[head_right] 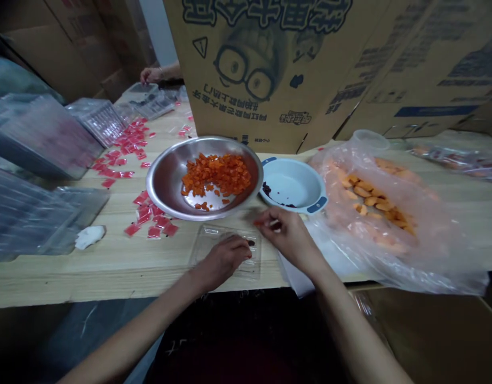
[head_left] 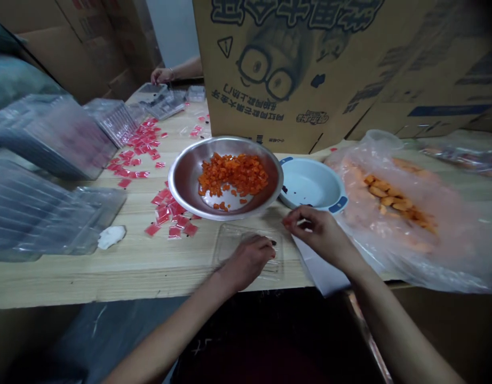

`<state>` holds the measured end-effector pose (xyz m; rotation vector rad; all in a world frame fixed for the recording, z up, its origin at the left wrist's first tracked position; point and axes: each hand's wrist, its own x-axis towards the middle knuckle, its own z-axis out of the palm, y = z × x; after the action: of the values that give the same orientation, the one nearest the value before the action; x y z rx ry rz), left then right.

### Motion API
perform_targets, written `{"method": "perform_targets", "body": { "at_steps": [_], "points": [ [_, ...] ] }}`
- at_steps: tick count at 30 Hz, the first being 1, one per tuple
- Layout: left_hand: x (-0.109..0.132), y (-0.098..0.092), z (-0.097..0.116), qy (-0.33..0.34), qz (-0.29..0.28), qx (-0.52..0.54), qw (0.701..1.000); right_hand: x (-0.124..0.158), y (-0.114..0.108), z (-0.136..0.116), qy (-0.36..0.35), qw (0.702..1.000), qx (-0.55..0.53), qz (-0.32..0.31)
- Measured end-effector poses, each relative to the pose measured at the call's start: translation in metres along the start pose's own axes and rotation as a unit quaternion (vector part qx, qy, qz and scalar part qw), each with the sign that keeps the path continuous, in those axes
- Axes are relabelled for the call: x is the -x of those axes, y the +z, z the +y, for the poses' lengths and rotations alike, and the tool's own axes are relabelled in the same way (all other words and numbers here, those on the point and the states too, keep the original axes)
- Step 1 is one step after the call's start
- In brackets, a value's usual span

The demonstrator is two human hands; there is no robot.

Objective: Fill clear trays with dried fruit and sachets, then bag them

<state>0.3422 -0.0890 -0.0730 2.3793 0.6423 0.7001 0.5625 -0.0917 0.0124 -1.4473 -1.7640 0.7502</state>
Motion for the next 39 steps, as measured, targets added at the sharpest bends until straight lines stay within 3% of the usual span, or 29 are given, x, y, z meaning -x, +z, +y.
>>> {"method": "perform_targets", "body": {
  "at_steps": [2, 5, 10, 12, 15, 17, 20, 23, 26, 29, 32, 35, 39],
  "points": [
    [0.002, 0.004, -0.005, 0.002, 0.020, 0.002, 1.000, 0.038, 0.008, 0.008, 0.035, 0.999, -0.002, -0.005],
    [0.008, -0.004, 0.000, -0.023, 0.091, 0.043, 0.995, 0.072, 0.035, 0.014, 0.035, 0.999, 0.013, -0.030],
    [0.036, -0.040, 0.012, -0.126, 0.180, 0.059, 0.974, 0.086, 0.074, 0.021, -0.085, 0.991, 0.095, -0.037],
    [0.052, -0.059, 0.004, -0.178, 0.215, 0.021, 0.960, 0.087, 0.079, 0.025, -0.126, 0.985, 0.115, -0.014],
    [0.075, -0.086, -0.024, -0.242, 0.255, -0.099, 0.931, 0.087, 0.078, 0.029, -0.149, 0.982, 0.115, 0.005],
    [0.086, -0.099, -0.045, -0.259, 0.238, -0.175, 0.920, 0.087, 0.077, 0.028, -0.152, 0.982, 0.114, 0.014],
    [0.096, -0.099, -0.068, -0.260, 0.179, -0.242, 0.917, 0.087, 0.082, 0.026, -0.162, 0.978, 0.126, 0.030],
    [0.103, -0.090, -0.072, -0.260, 0.141, -0.279, 0.914, 0.089, 0.096, 0.024, -0.191, 0.969, 0.150, 0.034],
    [0.107, -0.089, -0.063, -0.265, 0.153, -0.220, 0.926, 0.093, 0.112, 0.024, -0.222, 0.958, 0.183, 0.008],
    [0.100, -0.090, -0.045, -0.288, 0.187, -0.079, 0.936, 0.098, 0.121, 0.026, -0.234, 0.949, 0.213, -0.013],
    [0.076, -0.082, -0.026, -0.287, 0.182, 0.042, 0.940, 0.103, 0.121, 0.026, -0.237, 0.945, 0.225, -0.014],
    [0.046, -0.068, -0.012, -0.276, 0.157, 0.078, 0.945, 0.107, 0.118, 0.025, -0.234, 0.945, 0.227, -0.020],
    [0.016, -0.055, -0.011, -0.244, 0.106, 0.078, 0.961, 0.111, 0.115, 0.021, -0.229, 0.951, 0.207, -0.023]
  ]
}}
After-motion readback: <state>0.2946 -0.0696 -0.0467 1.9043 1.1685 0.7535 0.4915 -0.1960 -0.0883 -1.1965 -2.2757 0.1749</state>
